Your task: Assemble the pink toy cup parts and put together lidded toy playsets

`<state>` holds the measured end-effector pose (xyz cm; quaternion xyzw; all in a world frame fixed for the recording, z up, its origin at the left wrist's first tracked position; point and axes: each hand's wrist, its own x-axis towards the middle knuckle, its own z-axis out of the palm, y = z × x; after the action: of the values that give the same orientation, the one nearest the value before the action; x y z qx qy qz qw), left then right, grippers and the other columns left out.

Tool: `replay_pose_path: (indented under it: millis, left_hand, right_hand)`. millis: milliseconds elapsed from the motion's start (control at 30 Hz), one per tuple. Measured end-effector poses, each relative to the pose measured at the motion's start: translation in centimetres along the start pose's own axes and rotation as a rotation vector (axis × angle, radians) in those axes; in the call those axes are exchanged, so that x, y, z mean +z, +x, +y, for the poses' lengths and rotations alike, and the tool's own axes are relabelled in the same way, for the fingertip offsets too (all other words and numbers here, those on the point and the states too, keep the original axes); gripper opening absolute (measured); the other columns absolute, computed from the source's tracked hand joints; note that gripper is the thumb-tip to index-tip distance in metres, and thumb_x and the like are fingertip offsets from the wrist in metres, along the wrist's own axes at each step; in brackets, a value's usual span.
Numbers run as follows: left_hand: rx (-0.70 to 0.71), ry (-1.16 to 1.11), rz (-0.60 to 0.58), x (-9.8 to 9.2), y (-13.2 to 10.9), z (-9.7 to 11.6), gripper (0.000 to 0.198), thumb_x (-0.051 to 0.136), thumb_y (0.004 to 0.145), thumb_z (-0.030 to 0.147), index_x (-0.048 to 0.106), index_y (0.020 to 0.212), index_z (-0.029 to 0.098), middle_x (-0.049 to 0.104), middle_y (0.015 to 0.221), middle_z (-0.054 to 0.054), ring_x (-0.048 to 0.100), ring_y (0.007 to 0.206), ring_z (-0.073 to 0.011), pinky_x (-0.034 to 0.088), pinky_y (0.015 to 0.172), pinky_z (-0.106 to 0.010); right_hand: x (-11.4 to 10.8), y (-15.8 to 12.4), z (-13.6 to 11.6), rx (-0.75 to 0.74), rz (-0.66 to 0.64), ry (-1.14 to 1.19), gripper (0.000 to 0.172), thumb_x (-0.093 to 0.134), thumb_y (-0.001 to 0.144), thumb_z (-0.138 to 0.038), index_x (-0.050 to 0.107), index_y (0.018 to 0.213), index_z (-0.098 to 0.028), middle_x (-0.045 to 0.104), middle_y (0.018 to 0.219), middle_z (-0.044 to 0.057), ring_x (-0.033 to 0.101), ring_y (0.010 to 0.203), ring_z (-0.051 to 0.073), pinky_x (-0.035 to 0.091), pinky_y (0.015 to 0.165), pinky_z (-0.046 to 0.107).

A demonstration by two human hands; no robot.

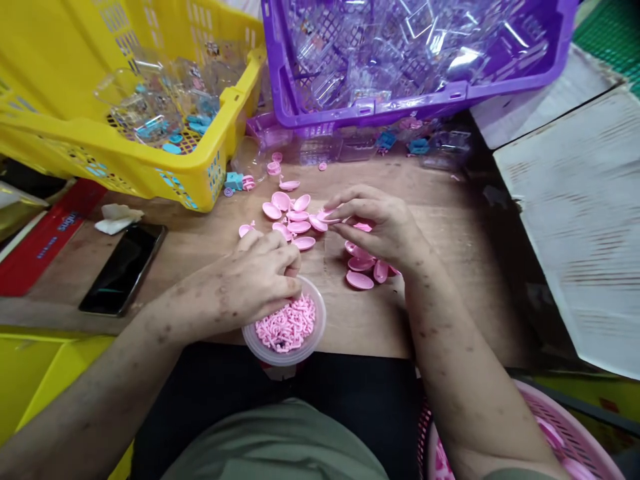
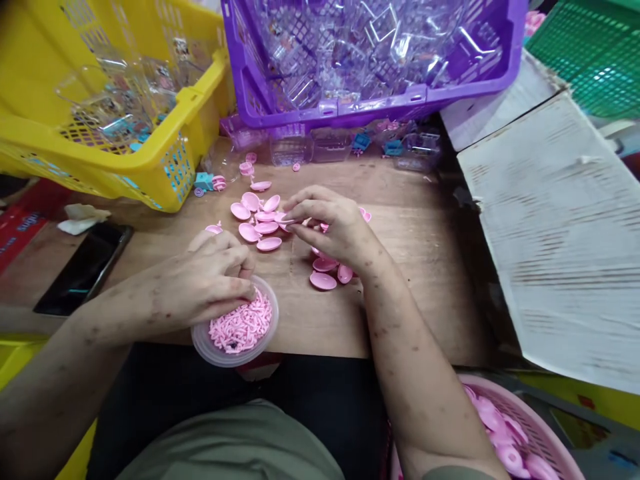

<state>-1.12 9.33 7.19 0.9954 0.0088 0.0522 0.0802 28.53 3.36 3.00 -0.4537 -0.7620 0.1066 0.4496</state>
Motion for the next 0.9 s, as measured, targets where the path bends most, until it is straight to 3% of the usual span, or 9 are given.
replay_pose_path:
  millis: [167, 300, 467, 600, 700, 900]
  left_hand:
    - [-0.006, -0.231, 0.108, -0.8, -0.8, -0.3, 0.015, 0.062, 0.113, 0.020, 0.076, 0.111, 0.021, 0.080, 0.113, -0.007, 0.071, 0.107, -0.0252, 0.049, 0.102, -0.042]
    - [-0.104, -0.426, 0.184, -1.8, -1.6, 0.0, 0.010, 0.066, 0.112, 0.019, 0.076, 0.114, 0.022, 0.084, 0.107, -0.002, 0.078, 0.098, -0.0172, 0.055, 0.091, -0.027]
    - [-0.260, -0.491, 0.446, -2.8, 0.0, -1.5, 0.015, 0.072, 0.107, 0.015, 0.083, 0.113, 0.023, 0.086, 0.109, -0.002, 0.080, 0.102, -0.0167, 0.059, 0.096, -0.026]
    - [-0.267, -0.634, 0.557, -1.9, 2.9, -3.6, 0.012, 0.079, 0.104, 0.022, 0.087, 0.112, 0.022, 0.085, 0.110, -0.005, 0.080, 0.103, -0.0203, 0.063, 0.097, -0.032]
    - [-0.297, -0.779, 0.605, -0.4, 4.4, -4.4, 0.022, 0.087, 0.100, 0.029, 0.086, 0.120, 0.021, 0.086, 0.115, -0.008, 0.082, 0.102, -0.0204, 0.066, 0.093, -0.031]
    - [-0.354, -0.897, 0.650, 1.4, 4.4, -4.8, 0.013, 0.093, 0.093, 0.028, 0.089, 0.104, 0.021, 0.087, 0.104, -0.004, 0.083, 0.096, -0.0183, 0.067, 0.094, -0.028]
  right_hand:
    - [0.1, 0.1, -0.5, -0.023, -0.037, 0.045, 0.006, 0.083, 0.104, -0.030, 0.086, 0.109, -0.028, 0.084, 0.120, 0.006, 0.081, 0.106, 0.022, 0.069, 0.098, 0.038]
    - [0.0, 0.3, -1.1, -0.041, -0.028, 0.097, 0.006, 0.084, 0.103, -0.026, 0.086, 0.109, -0.026, 0.084, 0.119, 0.006, 0.082, 0.106, 0.021, 0.069, 0.097, 0.036]
    - [0.0, 0.6, -1.9, -0.079, -0.007, 0.155, 0.009, 0.092, 0.097, -0.027, 0.085, 0.104, -0.026, 0.084, 0.116, 0.006, 0.083, 0.105, 0.021, 0.069, 0.096, 0.035]
    - [0.2, 0.8, -1.9, -0.083, 0.023, 0.174, 0.011, 0.094, 0.095, -0.026, 0.084, 0.101, -0.026, 0.085, 0.109, 0.005, 0.083, 0.102, 0.022, 0.069, 0.097, 0.036]
    - [0.4, 0.8, -1.7, -0.089, 0.021, 0.201, 0.010, 0.093, 0.097, -0.024, 0.083, 0.101, -0.026, 0.086, 0.108, 0.005, 0.083, 0.104, 0.022, 0.068, 0.099, 0.036]
    - [0.8, 0.7, -1.4, -0.073, -0.029, 0.224, 0.007, 0.090, 0.100, -0.027, 0.083, 0.101, -0.025, 0.086, 0.109, 0.005, 0.083, 0.105, 0.021, 0.068, 0.099, 0.037]
